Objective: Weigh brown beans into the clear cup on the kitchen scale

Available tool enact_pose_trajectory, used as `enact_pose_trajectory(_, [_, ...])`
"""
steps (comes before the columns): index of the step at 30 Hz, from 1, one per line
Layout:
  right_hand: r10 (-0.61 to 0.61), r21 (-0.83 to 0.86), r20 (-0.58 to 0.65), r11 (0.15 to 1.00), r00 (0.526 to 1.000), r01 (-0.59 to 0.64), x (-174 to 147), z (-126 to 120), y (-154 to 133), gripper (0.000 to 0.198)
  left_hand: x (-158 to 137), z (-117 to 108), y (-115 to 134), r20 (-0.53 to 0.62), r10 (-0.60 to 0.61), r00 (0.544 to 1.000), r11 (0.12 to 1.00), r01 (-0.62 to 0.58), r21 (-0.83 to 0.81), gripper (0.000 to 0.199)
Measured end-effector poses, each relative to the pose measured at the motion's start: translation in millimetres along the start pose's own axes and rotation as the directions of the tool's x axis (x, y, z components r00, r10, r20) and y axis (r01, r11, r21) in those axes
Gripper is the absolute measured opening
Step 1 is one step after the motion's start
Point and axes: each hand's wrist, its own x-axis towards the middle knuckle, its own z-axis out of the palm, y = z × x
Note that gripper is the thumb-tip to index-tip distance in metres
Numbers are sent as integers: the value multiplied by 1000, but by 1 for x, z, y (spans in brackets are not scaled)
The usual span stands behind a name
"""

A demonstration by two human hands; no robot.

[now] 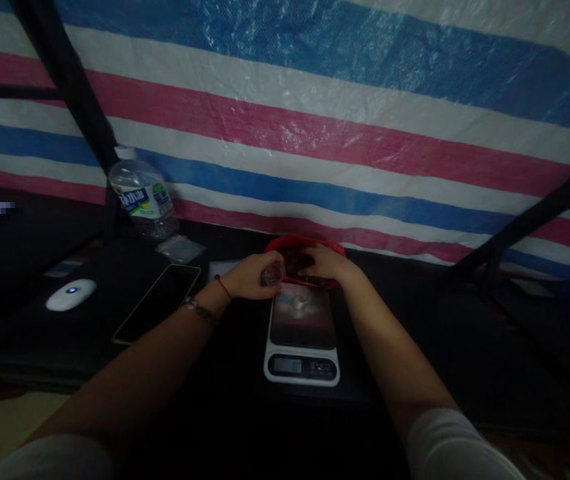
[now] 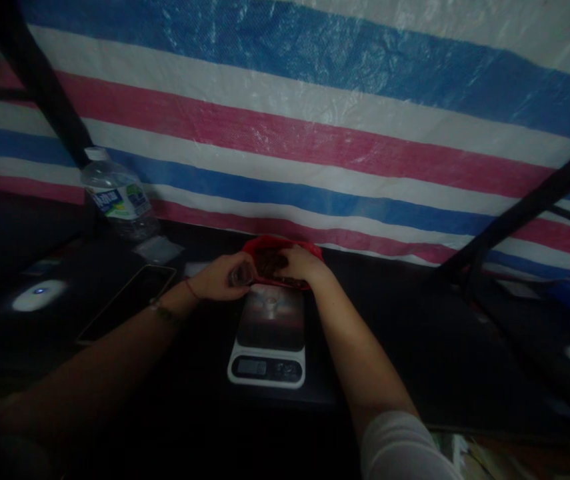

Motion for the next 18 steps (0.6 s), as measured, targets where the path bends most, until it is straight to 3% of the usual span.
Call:
enact_pose_trajectory(3, [-25, 0, 34, 1000, 999, 25, 1, 5, -3, 59, 1, 3, 5, -6, -15, 1000, 1000, 15, 8, 35])
enact_pose_trajectory(8, [-20, -15, 33, 1000, 999, 20, 3, 6, -5, 37, 5, 11, 23, 81, -39, 996, 991, 28, 129, 47])
enact_pose_trajectory(11, [25, -42, 12, 999, 1000, -24, 2, 3, -5, 34, 8, 18, 31, 108, -51, 993, 979, 29, 200, 51])
enact_pose_trajectory(18, [56, -51, -32, 997, 998, -57, 2, 3, -6, 27, 11, 29, 33, 65, -95, 993, 977, 80, 198, 33])
